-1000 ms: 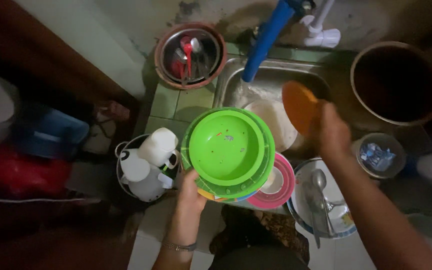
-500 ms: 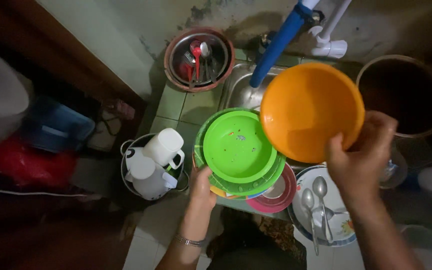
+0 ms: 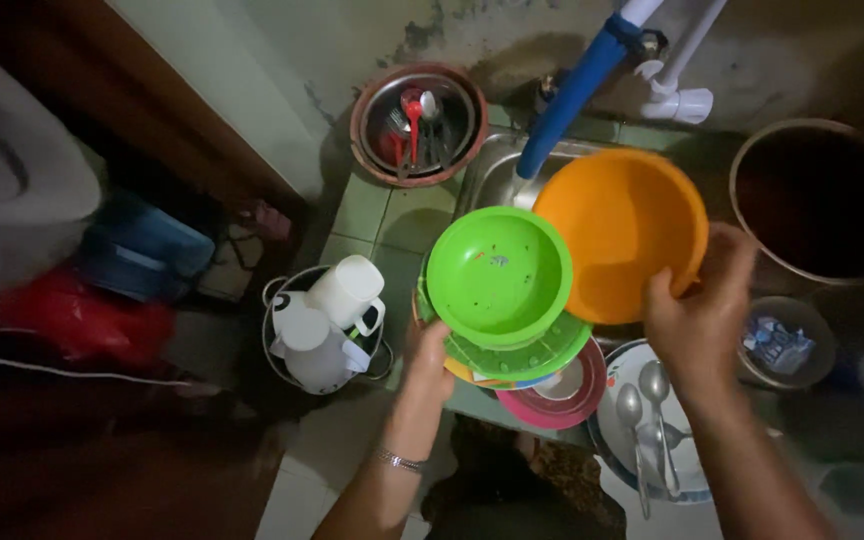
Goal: Washing and rinsing various dishes, plates, and bowls in a sink.
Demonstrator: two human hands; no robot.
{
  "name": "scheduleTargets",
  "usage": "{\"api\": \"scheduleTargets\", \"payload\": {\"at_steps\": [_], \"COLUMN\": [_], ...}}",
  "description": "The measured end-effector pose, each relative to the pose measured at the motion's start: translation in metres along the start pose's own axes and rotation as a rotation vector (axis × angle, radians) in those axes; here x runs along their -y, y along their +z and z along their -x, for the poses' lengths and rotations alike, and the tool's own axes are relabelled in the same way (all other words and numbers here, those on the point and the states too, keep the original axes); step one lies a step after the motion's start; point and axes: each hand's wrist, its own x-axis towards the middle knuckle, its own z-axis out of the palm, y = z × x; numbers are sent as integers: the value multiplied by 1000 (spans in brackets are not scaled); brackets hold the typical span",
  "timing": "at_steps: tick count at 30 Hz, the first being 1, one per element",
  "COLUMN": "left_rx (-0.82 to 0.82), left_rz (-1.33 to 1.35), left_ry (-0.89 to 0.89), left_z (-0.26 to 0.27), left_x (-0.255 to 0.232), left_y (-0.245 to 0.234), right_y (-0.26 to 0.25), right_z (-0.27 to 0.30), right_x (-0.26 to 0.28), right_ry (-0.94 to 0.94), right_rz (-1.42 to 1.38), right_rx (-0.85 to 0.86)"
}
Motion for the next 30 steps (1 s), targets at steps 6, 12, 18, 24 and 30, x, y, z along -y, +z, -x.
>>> {"api": "scheduleTargets", "payload": {"at_steps": [6, 12, 18, 24, 30], "left_rx": [27, 84, 134, 159, 158], "left_rz": [-92, -161, -133, -127, -66], "left_ry": [-45, -15, -59, -226, -344], "left_z": [-2, -9, 2, -19, -37], "left_x": [-1, 14, 12, 19, 28], "left_y": [22, 23, 29, 2, -25], "right_y": [23, 28, 30, 38, 40], "right_z": [5, 2, -11, -4, -7], "right_x": [-54, -29, -1, -76, -67], "right_ry": [-97, 129, 332, 269, 421], "right_rz": [-205, 80, 318, -41, -290], "right_rx": [174, 152, 243, 319, 394]}}
